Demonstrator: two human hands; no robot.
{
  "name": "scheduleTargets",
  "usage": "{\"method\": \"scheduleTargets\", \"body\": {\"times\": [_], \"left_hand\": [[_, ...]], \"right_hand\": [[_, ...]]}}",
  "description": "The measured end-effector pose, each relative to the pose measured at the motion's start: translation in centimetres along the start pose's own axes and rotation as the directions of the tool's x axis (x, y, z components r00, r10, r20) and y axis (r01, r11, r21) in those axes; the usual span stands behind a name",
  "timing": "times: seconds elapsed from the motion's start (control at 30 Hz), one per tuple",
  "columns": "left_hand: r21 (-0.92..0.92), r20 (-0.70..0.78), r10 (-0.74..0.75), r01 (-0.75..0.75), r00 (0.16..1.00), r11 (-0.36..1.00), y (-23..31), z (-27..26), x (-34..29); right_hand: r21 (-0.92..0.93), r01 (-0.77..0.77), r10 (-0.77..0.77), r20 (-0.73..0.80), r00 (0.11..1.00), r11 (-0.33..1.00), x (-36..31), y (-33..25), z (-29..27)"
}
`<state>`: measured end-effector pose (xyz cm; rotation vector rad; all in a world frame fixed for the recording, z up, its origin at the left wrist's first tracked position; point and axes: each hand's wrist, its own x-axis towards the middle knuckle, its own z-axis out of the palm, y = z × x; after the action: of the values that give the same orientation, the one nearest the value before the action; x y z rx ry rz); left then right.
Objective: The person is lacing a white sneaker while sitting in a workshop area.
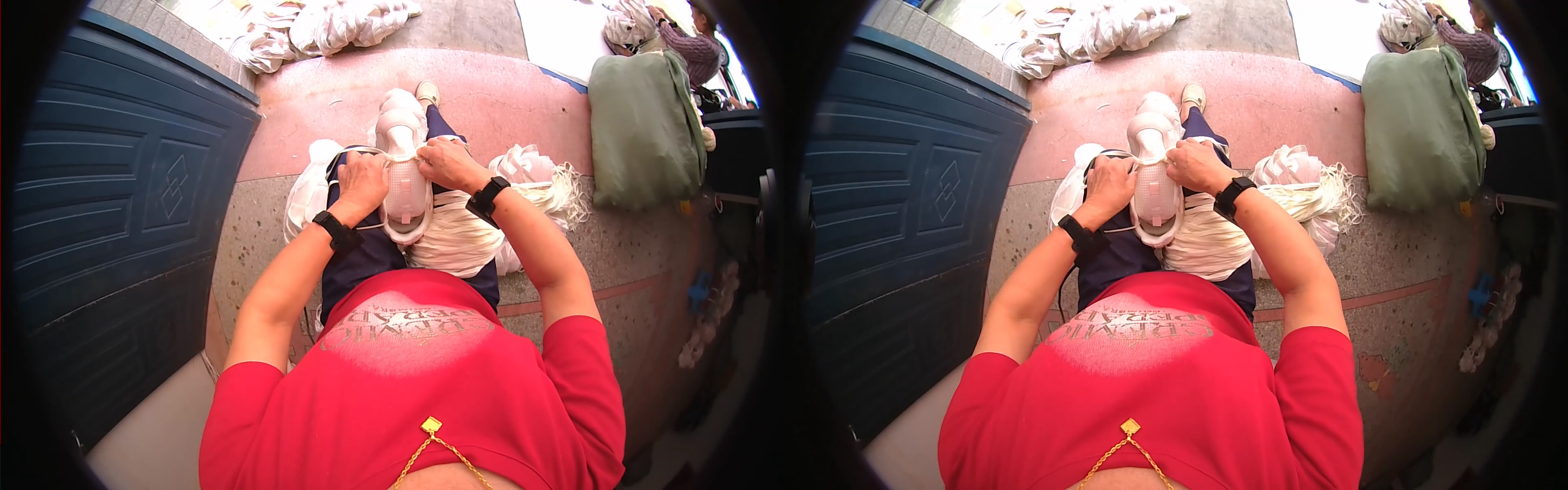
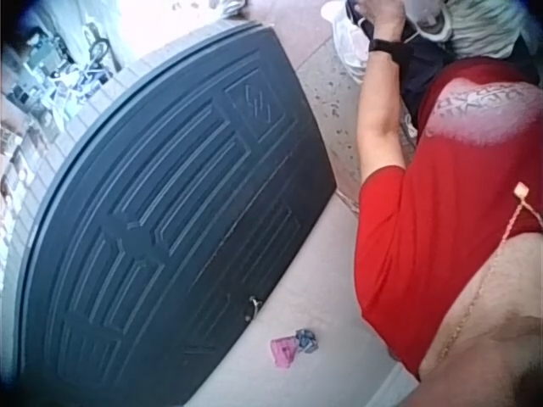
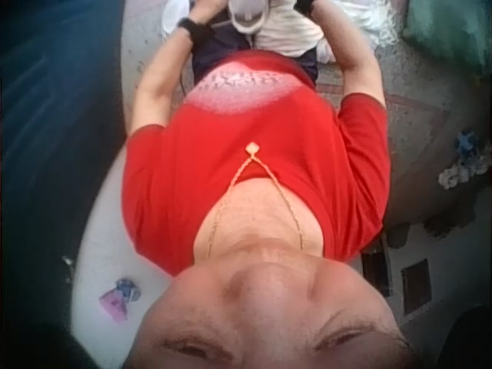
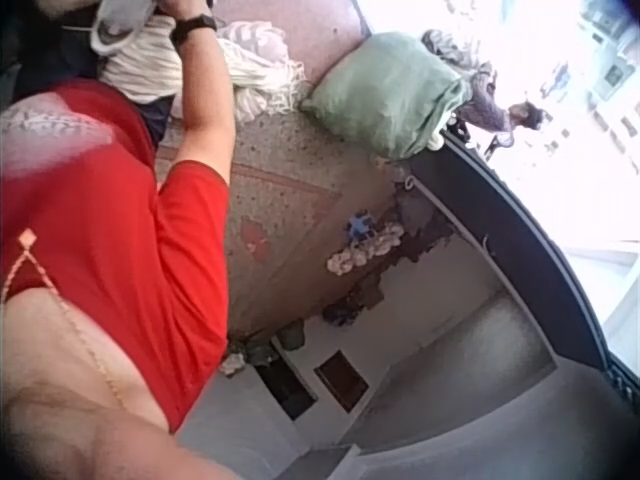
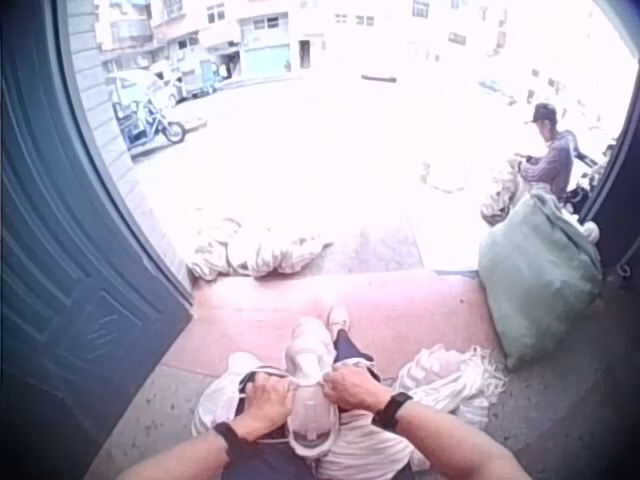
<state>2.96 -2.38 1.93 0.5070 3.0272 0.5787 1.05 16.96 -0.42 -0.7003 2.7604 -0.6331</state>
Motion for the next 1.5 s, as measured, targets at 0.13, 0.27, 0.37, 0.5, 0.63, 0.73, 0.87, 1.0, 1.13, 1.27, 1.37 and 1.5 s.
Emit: {"method": "scheduleTargets", "body": {"times": [0.13,0.27,0.37,0.5,0.63,0.73,0.87,1.0,1.13,1.27,1.37,1.5], "left_hand": [[-0.156,0.044,-0.006,0.012,0.999,0.988,-1.4,1.1,0.4],[-0.385,0.153,0.007,0.053,0.988,0.921,-2.4,1.0,0.7],[-0.49,0.22,0.023,0.09,0.975,0.867,-2.5,0.4,1.0],[-0.554,0.233,0.056,0.085,0.971,0.828,-3.0,0.3,1.0],[-0.557,0.226,0.077,0.063,0.971,0.828,-3.1,0.6,1.1],[-0.581,0.217,0.037,0.098,0.976,0.808,-3.3,1.3,1.0],[-0.595,0.258,-0.012,0.168,0.966,0.786,-3.3,1.5,1.0],[-0.608,0.401,-0.013,0.277,0.916,0.744,-3.3,0.5,0.9],[-0.62,0.272,0.024,0.156,0.962,0.769,-3.7,1.3,0.7],[-0.665,0.348,0.015,0.235,0.937,0.709,-4.0,1.8,0.6],[-0.615,0.327,0.015,0.201,0.945,0.763,-3.3,0.8,0.9],[-0.606,0.354,-0.009,0.236,0.935,0.76,-3.0,0.3,1.0]], "right_hand": [[0.193,0.07,-0.049,-0.107,0.993,0.979,-0.6,0.2,-0.1],[0.195,0.126,-0.096,-0.157,0.983,0.973,-0.8,0.0,-0.5],[0.066,0.145,-0.126,-0.233,0.964,0.987,-1.2,-1.0,-0.5],[-0.397,0.102,-0.167,-0.134,0.977,0.912,-2.0,-3.6,-0.6],[-0.649,0.228,-0.279,0.025,0.96,0.726,-0.6,-4.5,-0.6],[-0.688,0.307,-0.339,0.094,0.936,0.657,0.0,-4.7,-0.8],[-0.449,0.412,-0.458,0.007,0.889,0.793,0.4,-2.2,-1.4],[-0.063,0.539,-0.533,-0.28,0.799,0.84,-2.2,-8.5,-2.1],[0.231,0.021,-0.088,0.285,0.955,0.973,-2.5,-12.3,-1.9],[0.191,-0.045,0.092,-0.245,0.965,0.981,-0.5,-6.4,0.8],[-0.033,-0.011,0.001,-0.277,0.961,0.999,0.2,-5.4,1.7],[-0.439,0.112,-0.2,-0.16,0.967,0.891,0.8,-5.7,2.4]]}}
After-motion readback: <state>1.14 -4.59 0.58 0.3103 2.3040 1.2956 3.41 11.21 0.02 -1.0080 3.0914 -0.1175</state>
